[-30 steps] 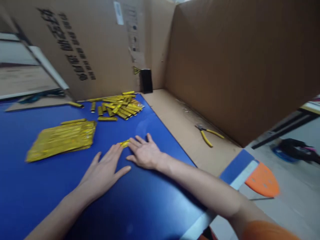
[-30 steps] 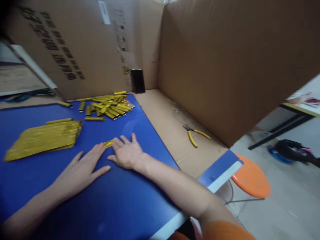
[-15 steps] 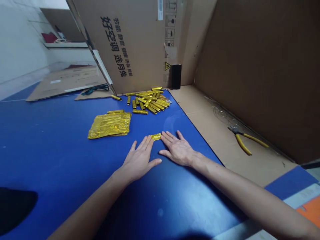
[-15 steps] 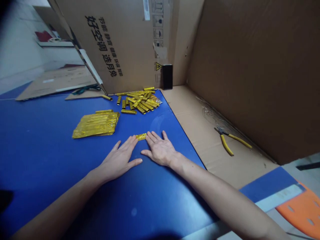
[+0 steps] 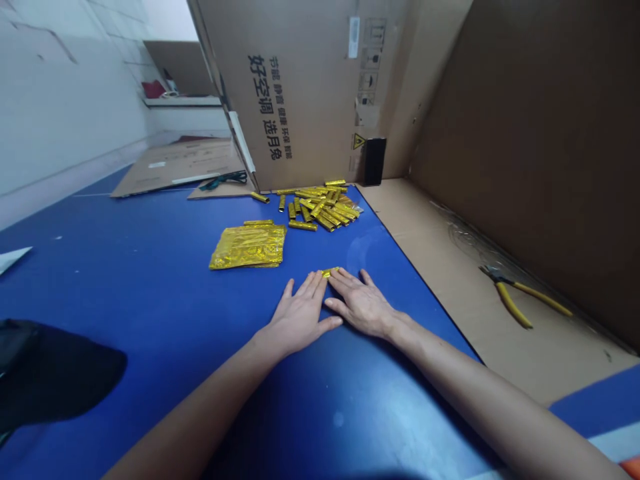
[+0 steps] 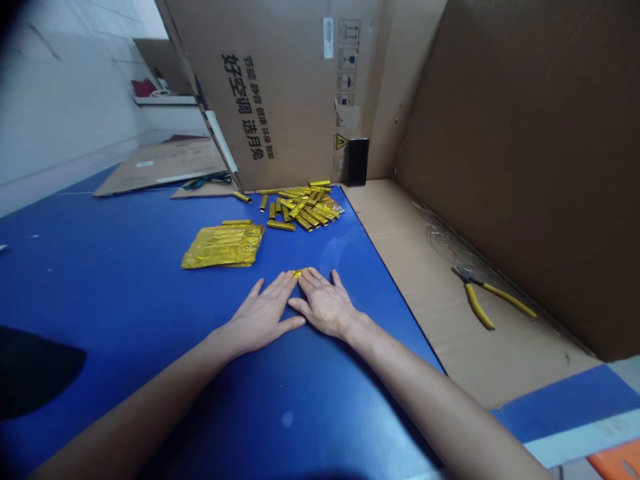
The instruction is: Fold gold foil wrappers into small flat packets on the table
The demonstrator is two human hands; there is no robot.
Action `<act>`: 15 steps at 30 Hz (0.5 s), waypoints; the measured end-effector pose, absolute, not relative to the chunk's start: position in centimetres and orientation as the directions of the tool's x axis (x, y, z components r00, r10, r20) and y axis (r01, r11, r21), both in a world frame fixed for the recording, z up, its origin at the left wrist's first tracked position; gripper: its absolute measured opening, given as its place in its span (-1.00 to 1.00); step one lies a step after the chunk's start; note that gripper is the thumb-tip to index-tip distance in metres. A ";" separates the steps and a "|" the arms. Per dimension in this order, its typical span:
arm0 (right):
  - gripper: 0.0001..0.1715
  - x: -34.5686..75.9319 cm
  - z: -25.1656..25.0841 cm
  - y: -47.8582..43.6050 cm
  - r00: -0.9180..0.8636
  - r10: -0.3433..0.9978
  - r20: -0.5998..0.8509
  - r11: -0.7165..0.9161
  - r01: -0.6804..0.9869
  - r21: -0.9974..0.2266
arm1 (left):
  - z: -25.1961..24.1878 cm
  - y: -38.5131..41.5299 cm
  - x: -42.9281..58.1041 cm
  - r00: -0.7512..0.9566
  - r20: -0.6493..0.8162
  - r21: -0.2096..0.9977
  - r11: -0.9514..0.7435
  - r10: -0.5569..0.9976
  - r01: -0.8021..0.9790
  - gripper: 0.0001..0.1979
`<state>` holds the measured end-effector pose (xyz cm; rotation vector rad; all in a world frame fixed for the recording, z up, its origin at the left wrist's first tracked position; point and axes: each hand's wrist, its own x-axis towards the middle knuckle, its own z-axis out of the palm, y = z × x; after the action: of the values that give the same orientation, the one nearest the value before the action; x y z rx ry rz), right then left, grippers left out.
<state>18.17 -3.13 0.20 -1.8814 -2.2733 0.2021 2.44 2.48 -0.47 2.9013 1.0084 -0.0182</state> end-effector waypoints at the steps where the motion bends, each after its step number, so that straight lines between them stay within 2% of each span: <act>1: -0.34 18.3 0.1 -2.9 -0.179 0.982 0.054 0.186 0.958 -0.217 | -0.4 2.5 2.4 0.783 -0.034 0.066 -0.781 0.621 0.621 -0.26; 8: -0.36 18.8 0.5 -3.4 -0.110 0.992 0.055 0.119 0.976 -0.183 | -0.5 2.6 2.5 0.787 -0.021 0.072 -0.784 0.617 0.617 -0.25; 15: -0.46 18.6 1.8 -6.5 -0.152 0.987 0.053 0.159 0.967 -0.197 | -0.5 2.5 2.5 0.781 -0.017 0.054 -0.779 0.624 0.624 -0.28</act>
<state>18.64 -6.49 1.83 -1.9262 -2.2573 0.1739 2.54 2.52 -0.52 2.9108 1.0210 0.0030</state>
